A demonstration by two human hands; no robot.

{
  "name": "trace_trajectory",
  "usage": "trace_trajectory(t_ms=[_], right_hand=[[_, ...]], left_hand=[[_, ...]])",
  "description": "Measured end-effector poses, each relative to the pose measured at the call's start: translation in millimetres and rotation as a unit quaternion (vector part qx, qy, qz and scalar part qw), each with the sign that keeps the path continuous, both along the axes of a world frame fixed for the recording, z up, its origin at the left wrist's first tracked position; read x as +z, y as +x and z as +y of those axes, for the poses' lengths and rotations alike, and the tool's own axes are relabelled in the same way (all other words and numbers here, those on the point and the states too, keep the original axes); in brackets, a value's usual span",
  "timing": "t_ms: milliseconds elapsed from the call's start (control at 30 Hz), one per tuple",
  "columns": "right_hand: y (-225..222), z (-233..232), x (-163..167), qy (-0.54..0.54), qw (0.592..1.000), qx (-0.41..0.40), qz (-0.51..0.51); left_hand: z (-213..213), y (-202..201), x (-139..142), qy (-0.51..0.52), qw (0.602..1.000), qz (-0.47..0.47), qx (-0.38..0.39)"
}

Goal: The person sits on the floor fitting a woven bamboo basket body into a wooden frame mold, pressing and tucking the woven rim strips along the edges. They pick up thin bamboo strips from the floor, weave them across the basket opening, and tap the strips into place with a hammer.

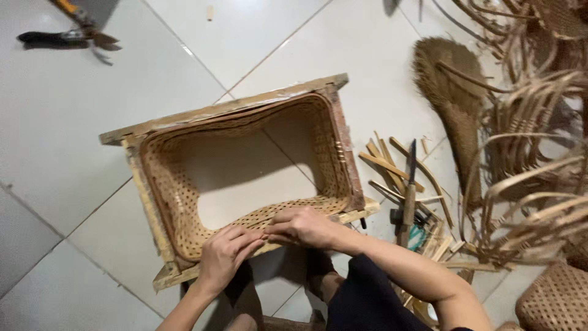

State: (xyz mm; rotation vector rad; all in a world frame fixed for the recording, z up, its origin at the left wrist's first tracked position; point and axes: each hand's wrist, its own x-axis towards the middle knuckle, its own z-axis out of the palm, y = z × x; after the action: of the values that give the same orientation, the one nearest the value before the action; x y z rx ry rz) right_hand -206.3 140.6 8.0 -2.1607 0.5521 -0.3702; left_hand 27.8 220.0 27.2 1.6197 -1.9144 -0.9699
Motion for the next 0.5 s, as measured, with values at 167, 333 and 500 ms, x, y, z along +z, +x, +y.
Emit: trace_trajectory(t_ms=[167, 333, 500], right_hand=[[-21.1, 27.3, -33.7, -0.062, 0.998, 0.006, 0.000], [-24.6, 25.9, -30.4, -0.164, 0.985, 0.022, -0.042], [-15.5, 24.1, 1.0, -0.096, 0.995, 0.004, 0.013]], left_hand=[[28.9, 1.9, -34.1, -0.083, 0.996, -0.019, 0.006], [30.2, 4.7, -94.0, -0.244, 0.969, -0.032, -0.026], [9.0, -13.3, -130.2, -0.249, 0.968, -0.025, -0.005]])
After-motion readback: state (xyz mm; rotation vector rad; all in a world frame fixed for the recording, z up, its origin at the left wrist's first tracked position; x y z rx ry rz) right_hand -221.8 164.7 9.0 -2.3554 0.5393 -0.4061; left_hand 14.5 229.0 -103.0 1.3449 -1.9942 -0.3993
